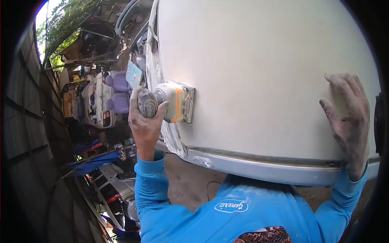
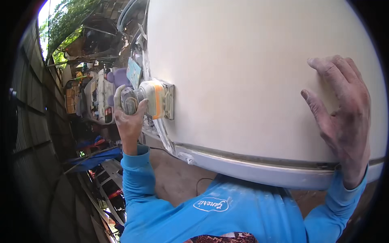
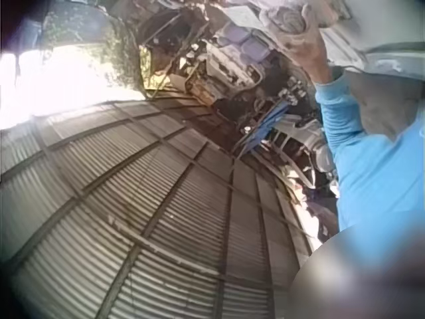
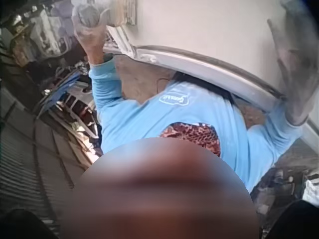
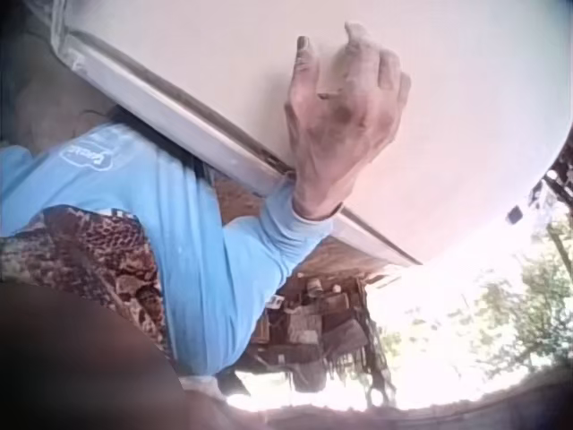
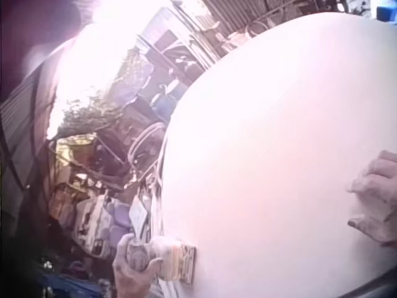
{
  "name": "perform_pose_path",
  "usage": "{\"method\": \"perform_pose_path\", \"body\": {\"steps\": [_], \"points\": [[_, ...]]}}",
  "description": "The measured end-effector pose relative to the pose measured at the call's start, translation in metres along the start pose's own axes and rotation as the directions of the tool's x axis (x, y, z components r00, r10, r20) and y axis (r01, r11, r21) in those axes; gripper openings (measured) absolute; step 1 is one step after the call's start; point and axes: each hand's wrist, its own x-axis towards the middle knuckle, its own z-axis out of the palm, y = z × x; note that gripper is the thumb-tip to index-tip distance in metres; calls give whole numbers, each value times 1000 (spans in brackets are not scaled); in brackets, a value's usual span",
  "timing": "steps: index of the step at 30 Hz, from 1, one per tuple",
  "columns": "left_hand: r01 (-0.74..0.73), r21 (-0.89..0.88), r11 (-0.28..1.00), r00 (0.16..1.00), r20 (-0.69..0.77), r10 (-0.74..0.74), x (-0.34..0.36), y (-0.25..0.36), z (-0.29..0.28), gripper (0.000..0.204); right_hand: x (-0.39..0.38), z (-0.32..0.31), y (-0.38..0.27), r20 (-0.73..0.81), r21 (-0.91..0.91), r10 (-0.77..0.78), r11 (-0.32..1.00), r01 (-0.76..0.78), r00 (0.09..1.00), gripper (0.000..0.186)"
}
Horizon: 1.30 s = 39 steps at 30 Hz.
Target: Sanding the body of a vehicle using an electric orbital sander.
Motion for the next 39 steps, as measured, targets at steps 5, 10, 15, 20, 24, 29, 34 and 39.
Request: {"method": "perform_pose_path", "body": {"steps": [5,10,15,20,24,29,34,39], "points": [[-263,-24,964,965,-7,263,7,22,14,69,2,0,-4,-42,-25,-5,1000,4,999,41],[-156,-102,982,987,16,159,61,14,21,65,2,-1,-2,-40,6,-5,1000,6,999,42],[-87,-76,993,996,9,88,64,-6,12,60,-1,-1,2,-43,6,-31,999,31,999,43],[-130,86,988,991,-28,133,19,-4,-1,64,0,1,3,-43,-19,-47,999,46,998,43],[-148,-7,989,989,7,148,-8,20,2,69,0,4,1,-52,-45,-74,996,71,996,43],[-326,35,945,945,27,325,26,37,19,75,0,2,0,-35,-18,-36,999,35,999,44],[-247,-63,967,968,39,250,105,25,35,66,1,-1,1,-30,-52,-47,998,45,998,44],[-129,-31,991,992,-7,129,131,-5,29,57,0,-2,1,-31,-26,-31,999,30,999,43]]}}
